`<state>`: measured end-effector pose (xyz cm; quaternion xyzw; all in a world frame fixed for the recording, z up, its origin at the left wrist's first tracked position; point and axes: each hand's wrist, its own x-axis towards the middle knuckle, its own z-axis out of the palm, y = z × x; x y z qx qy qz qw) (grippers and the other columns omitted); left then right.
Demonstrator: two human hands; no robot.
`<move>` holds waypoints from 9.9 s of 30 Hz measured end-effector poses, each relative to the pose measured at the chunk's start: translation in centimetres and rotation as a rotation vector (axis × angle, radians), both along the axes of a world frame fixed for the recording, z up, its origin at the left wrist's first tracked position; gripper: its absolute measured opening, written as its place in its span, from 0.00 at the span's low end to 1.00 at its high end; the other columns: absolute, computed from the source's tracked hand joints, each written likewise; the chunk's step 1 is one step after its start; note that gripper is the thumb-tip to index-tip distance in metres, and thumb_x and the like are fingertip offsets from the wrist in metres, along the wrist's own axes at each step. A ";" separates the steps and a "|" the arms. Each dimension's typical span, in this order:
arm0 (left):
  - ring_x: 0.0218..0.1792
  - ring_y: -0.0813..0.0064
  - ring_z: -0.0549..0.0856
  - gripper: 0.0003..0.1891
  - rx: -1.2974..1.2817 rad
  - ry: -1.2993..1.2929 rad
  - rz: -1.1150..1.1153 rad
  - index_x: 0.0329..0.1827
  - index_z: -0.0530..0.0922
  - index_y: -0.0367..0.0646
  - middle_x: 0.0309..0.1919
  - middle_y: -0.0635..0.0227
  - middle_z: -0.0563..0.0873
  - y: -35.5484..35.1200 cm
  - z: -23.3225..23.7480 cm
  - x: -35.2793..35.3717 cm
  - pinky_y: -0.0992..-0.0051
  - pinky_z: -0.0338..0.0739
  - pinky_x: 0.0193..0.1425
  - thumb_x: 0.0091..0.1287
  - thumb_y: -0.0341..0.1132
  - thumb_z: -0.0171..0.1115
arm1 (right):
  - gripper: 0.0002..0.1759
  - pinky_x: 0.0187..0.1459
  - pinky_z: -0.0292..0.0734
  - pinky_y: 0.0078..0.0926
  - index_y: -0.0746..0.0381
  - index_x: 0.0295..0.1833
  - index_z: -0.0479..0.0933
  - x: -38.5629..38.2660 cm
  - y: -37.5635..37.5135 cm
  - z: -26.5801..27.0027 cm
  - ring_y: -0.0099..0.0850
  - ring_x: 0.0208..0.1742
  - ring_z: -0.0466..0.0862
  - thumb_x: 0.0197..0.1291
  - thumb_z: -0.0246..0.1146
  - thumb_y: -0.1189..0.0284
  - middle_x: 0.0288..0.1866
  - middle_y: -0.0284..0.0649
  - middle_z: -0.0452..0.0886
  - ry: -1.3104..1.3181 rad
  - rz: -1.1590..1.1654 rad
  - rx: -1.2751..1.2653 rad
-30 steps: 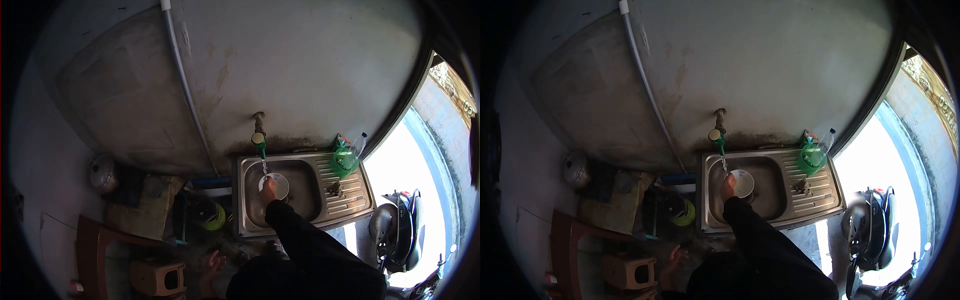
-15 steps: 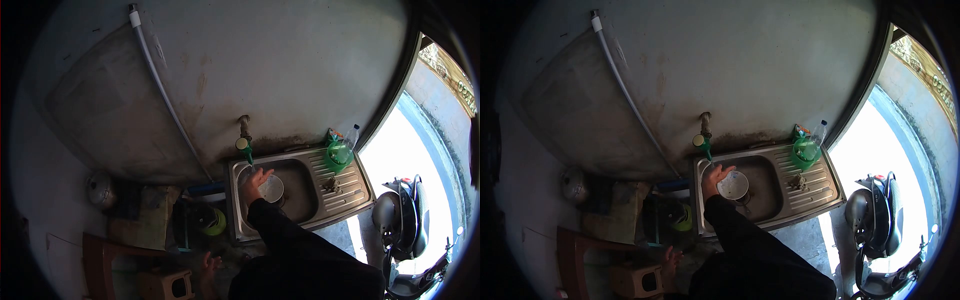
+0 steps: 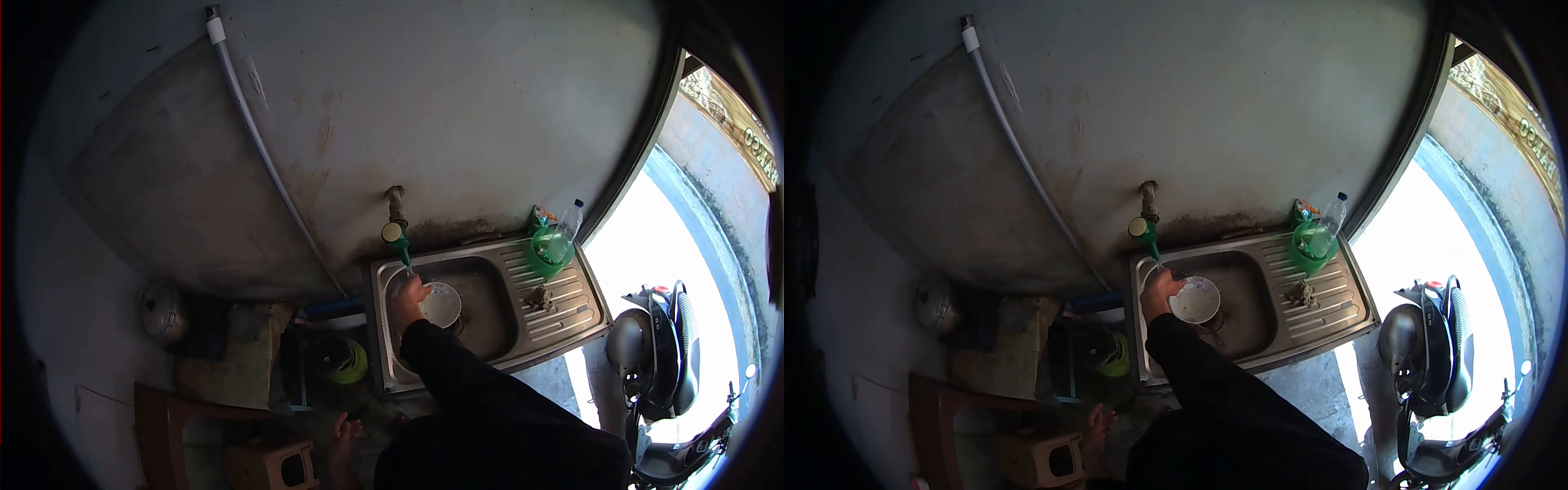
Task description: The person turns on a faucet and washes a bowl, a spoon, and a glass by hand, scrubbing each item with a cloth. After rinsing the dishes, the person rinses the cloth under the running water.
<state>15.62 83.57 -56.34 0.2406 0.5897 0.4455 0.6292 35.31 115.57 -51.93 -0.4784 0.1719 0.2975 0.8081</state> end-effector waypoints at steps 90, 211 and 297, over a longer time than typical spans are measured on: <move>0.31 0.83 0.75 0.18 0.017 0.062 0.012 0.50 0.63 0.42 0.34 0.67 0.77 -0.9 0.0 -2.6 0.84 0.64 0.32 0.57 0.36 0.47 | 0.31 0.36 0.70 0.27 0.65 0.38 0.69 8.7 -7.3 -0.5 0.32 0.36 0.76 0.26 0.66 0.58 0.29 0.41 0.75 -1.571 1.048 -0.481; 0.33 0.81 0.73 0.19 -0.307 0.189 -0.319 0.40 0.71 0.35 0.32 0.68 0.77 -17.3 -0.3 12.4 0.79 0.67 0.36 0.56 0.43 0.49 | 0.16 0.30 0.69 0.19 0.64 0.42 0.68 28.5 -21.8 0.1 0.24 0.32 0.73 0.44 0.50 0.74 0.32 0.36 0.72 -0.374 0.836 0.052; 0.44 0.79 0.69 0.17 -0.164 0.328 -0.463 0.49 0.64 0.35 0.43 0.66 0.72 -17.1 -1.8 13.9 0.77 0.62 0.49 0.57 0.32 0.42 | 0.16 0.34 0.70 0.20 0.67 0.41 0.67 26.2 -23.7 -3.1 0.27 0.31 0.74 0.42 0.52 0.77 0.32 0.38 0.73 -0.332 0.848 0.109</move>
